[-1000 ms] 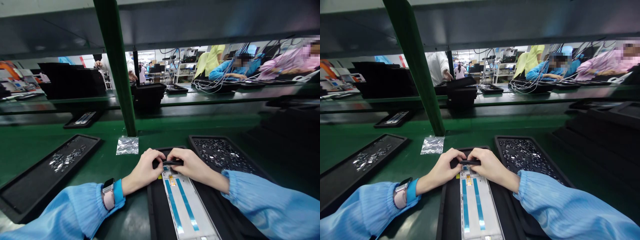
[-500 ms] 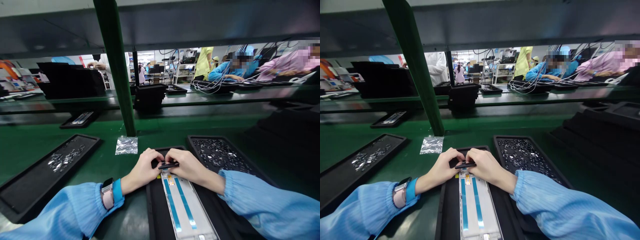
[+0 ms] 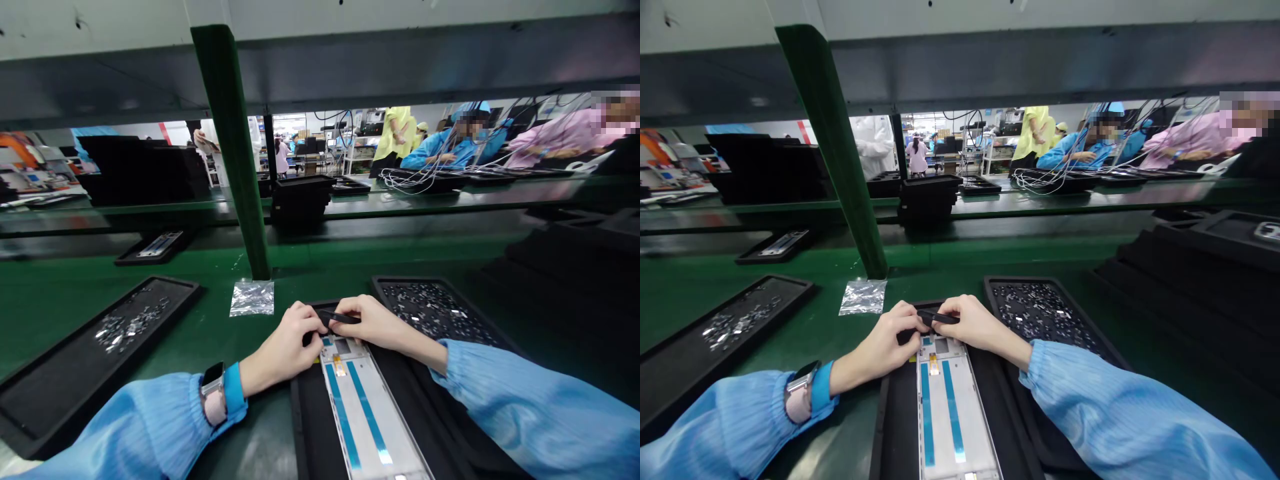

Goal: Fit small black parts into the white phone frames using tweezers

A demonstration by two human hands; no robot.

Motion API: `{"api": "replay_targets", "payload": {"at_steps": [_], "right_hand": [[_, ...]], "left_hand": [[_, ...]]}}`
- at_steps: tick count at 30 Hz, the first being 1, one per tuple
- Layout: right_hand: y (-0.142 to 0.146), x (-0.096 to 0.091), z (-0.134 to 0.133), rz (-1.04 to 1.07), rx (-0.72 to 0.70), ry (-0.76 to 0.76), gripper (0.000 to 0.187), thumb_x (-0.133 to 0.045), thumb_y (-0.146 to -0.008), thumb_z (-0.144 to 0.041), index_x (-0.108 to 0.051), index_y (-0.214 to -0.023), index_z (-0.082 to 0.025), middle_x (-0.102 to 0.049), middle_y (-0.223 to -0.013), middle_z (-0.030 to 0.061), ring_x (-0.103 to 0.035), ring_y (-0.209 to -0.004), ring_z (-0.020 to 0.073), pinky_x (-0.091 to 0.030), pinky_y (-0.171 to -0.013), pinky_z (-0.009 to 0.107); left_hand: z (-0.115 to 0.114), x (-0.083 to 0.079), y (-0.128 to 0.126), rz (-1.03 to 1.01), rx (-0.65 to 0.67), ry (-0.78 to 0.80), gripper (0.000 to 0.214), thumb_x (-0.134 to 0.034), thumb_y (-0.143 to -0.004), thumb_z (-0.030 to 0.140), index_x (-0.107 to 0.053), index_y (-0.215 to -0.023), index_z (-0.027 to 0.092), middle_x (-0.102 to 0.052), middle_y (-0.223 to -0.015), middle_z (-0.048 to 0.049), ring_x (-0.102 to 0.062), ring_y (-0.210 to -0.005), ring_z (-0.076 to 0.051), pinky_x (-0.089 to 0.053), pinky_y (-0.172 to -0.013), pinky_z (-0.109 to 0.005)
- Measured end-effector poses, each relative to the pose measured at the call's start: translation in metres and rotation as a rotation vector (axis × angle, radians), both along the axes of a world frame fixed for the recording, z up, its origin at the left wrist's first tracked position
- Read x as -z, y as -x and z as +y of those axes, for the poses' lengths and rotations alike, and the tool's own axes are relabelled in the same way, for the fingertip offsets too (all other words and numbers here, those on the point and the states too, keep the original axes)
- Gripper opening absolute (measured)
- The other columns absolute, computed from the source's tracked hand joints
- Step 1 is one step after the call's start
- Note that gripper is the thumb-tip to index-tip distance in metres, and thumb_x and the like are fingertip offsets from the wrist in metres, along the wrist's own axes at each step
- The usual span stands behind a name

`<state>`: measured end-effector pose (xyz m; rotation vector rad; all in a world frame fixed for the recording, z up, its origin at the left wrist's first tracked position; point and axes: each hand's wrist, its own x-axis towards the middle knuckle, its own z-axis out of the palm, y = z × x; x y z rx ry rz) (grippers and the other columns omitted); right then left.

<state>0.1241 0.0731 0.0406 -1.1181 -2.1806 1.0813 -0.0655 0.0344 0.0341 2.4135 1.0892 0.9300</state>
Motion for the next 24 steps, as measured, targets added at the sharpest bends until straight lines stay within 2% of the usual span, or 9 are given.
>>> {"api": "replay_targets", "payload": {"at_steps": [6, 9, 14, 18, 22, 24], "right_hand": [[0.004, -0.005, -0.001, 0.033, 0.025, 0.172, 0.018, -0.059, -0.067, -0.027, -0.065, -0.069, -0.01, -0.055, -0.057, 0.0, -0.045, -0.048, 0.0088, -0.036, -0.043, 0.019], [0.005, -0.006, -0.001, 0.021, 0.028, 0.203, 0.016, -0.058, -0.067, -0.025, -0.064, -0.067, -0.01, -0.054, -0.057, -0.0005, -0.043, -0.046, 0.0075, -0.034, -0.042, 0.019], [0.009, -0.006, 0.001, -0.094, 0.065, 0.134, 0.013, -0.055, -0.064, -0.022, -0.062, -0.064, -0.011, -0.052, -0.054, -0.0013, -0.043, -0.048, 0.0083, -0.028, -0.043, 0.019], [0.012, -0.01, -0.001, -0.184, 0.075, -0.007, 0.007, -0.057, -0.061, -0.018, -0.061, -0.06, -0.012, -0.053, -0.054, -0.0017, -0.043, -0.052, 0.0089, -0.027, -0.045, 0.019], [0.006, -0.012, -0.007, -0.046, 0.014, -0.113, 0.017, -0.055, -0.072, -0.025, -0.063, -0.064, -0.012, -0.055, -0.058, -0.0005, -0.045, -0.053, 0.0092, -0.032, -0.049, 0.02], [0.002, -0.012, -0.008, 0.099, 0.081, -0.126, 0.032, -0.05, -0.081, -0.039, -0.064, -0.069, -0.013, -0.054, -0.056, 0.0002, -0.047, -0.051, 0.0098, -0.035, -0.049, 0.021]], "left_hand": [[-0.001, -0.002, 0.0, 0.091, 0.013, 0.01, 0.02, -0.045, -0.074, 0.001, -0.06, -0.078, 0.013, -0.055, -0.083, -0.0058, -0.046, -0.084, -0.019, -0.042, -0.075, -0.03], [-0.002, -0.002, 0.001, 0.127, 0.009, 0.01, 0.019, -0.045, -0.075, 0.002, -0.059, -0.077, 0.014, -0.055, -0.084, -0.0052, -0.046, -0.083, -0.018, -0.042, -0.074, -0.031], [-0.003, -0.006, -0.001, 0.182, 0.006, -0.021, 0.018, -0.044, -0.077, 0.003, -0.058, -0.078, 0.015, -0.054, -0.083, -0.0046, -0.046, -0.082, -0.018, -0.043, -0.074, -0.031], [-0.006, -0.014, -0.004, 0.387, 0.041, -0.113, 0.018, -0.04, -0.083, 0.006, -0.056, -0.081, 0.014, -0.054, -0.087, -0.0068, -0.046, -0.087, -0.02, -0.043, -0.079, -0.036], [-0.009, -0.015, -0.005, 0.54, 0.058, -0.182, 0.021, -0.037, -0.086, 0.008, -0.057, -0.085, 0.013, -0.055, -0.09, -0.0087, -0.046, -0.091, -0.022, -0.043, -0.081, -0.039], [-0.009, -0.013, -0.002, 0.49, 0.065, -0.167, 0.022, -0.038, -0.086, 0.008, -0.059, -0.085, 0.013, -0.056, -0.089, -0.0084, -0.047, -0.089, -0.022, -0.044, -0.08, -0.037]]}}
